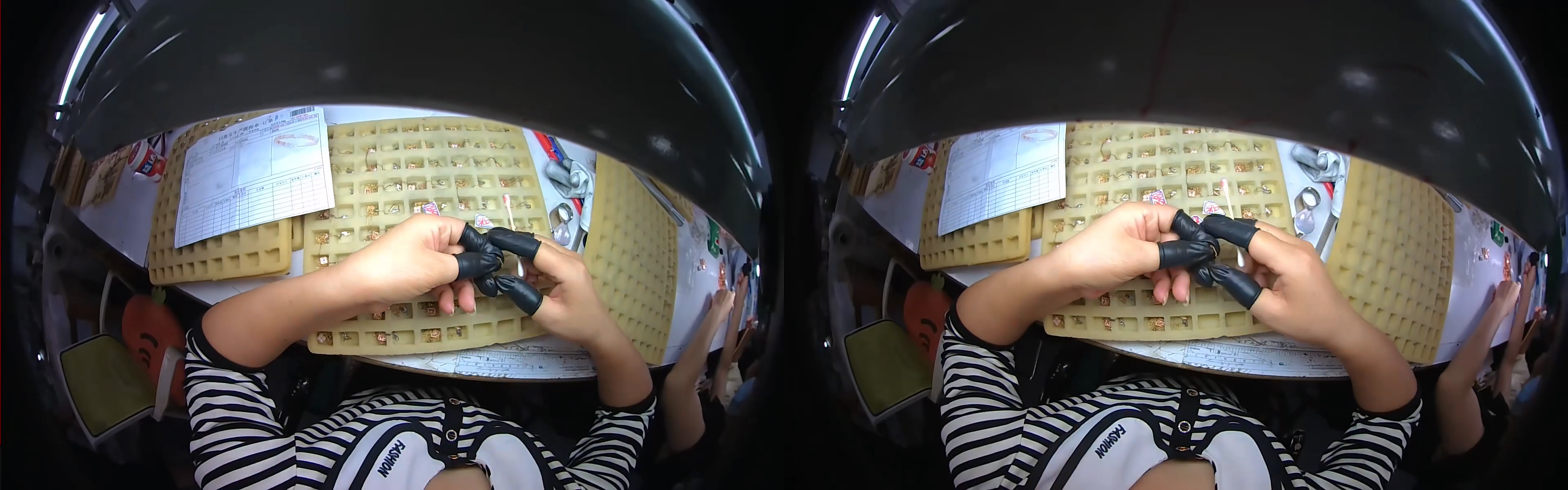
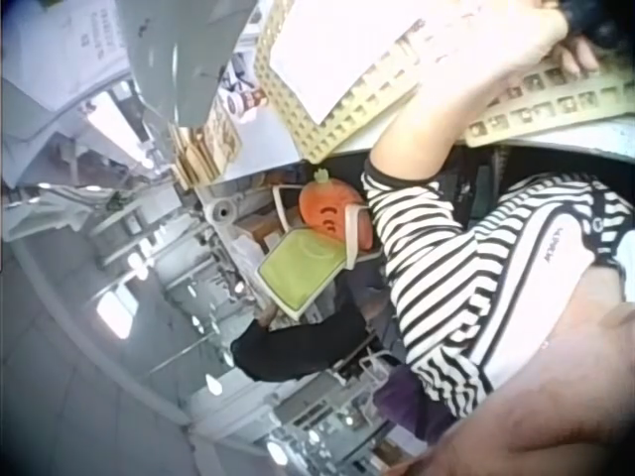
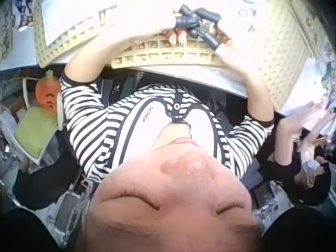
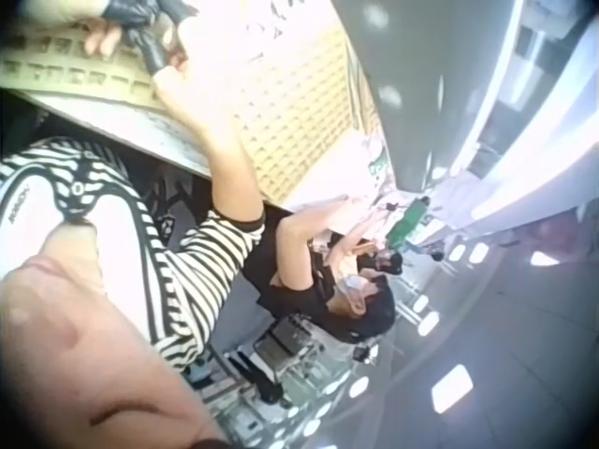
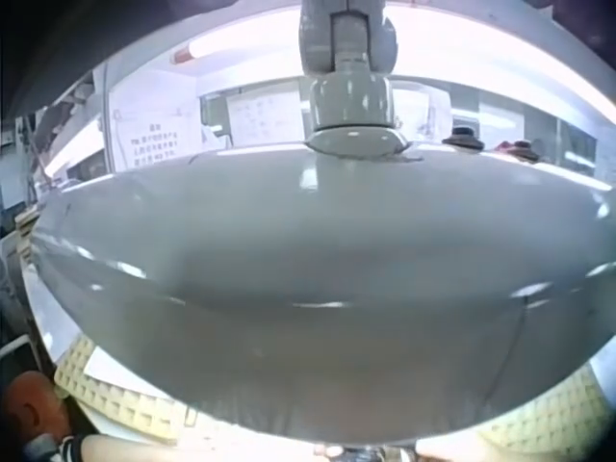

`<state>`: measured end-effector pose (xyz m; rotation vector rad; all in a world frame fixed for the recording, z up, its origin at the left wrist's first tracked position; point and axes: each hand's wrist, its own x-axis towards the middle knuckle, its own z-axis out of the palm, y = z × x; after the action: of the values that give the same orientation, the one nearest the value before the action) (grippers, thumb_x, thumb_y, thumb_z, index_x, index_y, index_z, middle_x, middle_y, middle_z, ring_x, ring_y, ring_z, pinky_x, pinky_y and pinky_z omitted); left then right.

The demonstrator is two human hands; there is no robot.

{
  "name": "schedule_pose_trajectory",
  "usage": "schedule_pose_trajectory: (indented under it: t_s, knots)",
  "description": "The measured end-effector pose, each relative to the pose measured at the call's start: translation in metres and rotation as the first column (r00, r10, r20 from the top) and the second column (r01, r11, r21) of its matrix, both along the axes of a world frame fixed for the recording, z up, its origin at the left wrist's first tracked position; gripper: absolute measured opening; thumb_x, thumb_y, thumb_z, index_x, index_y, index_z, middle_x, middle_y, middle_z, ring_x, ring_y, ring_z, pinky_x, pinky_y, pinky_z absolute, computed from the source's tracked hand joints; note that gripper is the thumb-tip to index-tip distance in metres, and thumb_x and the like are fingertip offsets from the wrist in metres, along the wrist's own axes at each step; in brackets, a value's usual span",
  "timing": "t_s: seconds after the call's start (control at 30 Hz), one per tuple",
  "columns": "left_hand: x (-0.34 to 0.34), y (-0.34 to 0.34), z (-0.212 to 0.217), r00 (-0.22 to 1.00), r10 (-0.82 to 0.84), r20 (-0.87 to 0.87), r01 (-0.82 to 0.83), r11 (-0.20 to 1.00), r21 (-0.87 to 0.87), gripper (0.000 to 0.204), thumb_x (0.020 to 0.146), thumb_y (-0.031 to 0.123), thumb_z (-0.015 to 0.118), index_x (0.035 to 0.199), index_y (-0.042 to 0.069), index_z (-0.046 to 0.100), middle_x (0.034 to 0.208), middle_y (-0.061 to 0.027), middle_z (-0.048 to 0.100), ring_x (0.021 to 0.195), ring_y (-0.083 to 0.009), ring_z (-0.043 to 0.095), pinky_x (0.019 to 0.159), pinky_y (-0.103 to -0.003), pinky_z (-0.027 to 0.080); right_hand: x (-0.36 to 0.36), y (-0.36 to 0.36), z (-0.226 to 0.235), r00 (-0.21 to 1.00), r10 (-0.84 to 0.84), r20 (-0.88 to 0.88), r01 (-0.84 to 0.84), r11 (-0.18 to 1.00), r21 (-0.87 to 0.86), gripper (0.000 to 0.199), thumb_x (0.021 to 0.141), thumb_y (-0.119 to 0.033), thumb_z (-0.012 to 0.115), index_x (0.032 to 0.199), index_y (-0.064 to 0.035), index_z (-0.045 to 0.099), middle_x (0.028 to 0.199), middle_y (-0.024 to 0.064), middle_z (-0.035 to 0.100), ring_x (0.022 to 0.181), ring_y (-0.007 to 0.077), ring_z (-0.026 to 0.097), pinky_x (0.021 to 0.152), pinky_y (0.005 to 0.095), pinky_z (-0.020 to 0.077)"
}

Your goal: Assembling small jewelry components using a toothpick for precise application and manipulation at a workshop bench.

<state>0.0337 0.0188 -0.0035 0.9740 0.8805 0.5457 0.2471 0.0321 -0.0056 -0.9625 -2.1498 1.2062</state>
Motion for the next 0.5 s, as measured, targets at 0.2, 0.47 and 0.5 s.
schedule_pose_trajectory:
  t_s: [0.2,0.47,0.5]
  knots:
    - [0.001,0.001,-0.001,1.0,-0.007,-0.013,0.007,1.0,0.005,0.013,0.089,0.011,0.053,0.093,0.0,0.057,0.071,-0.0076,0.063,0.054,-0.0095,0.057,0.05,-0.019,0.045,0.005,0.004,-0.001,0.999,-0.011,-0.045,0.015,0.996,0.086,0.013,0.076,0.0,0.062,0.089,0.0004,0.064,0.075,0.0069,0.061,0.064,0.0126,0.055,0.053,0.0245,0.0416]
    - [0.003,0.0,-0.003,0.998,-0.039,-0.043,0.039,0.999,0.01,0.015,0.089,0.009,0.048,0.097,0.002,0.059,0.067,-0.0034,0.061,0.051,-0.0059,0.054,0.048,-0.019,0.043,0.005,0.004,0.005,0.988,-0.106,-0.108,0.111,0.993,0.041,0.013,0.078,0.001,0.06,0.09,0.0023,0.063,0.081,0.0093,0.063,0.074,0.0161,0.059,0.066,0.0262,0.0462]
    - [0.003,0.0,-0.003,0.998,-0.039,-0.043,0.039,0.999,0.01,0.015,0.089,0.009,0.048,0.097,0.002,0.059,0.067,-0.0034,0.061,0.051,-0.0059,0.054,0.048,-0.019,0.043,0.005,0.004,0.005,0.987,-0.117,-0.112,0.119,0.993,0.012,0.013,0.078,0.001,0.06,0.09,0.0024,0.063,0.081,0.0093,0.063,0.074,0.016,0.059,0.066,0.0262,0.0463]
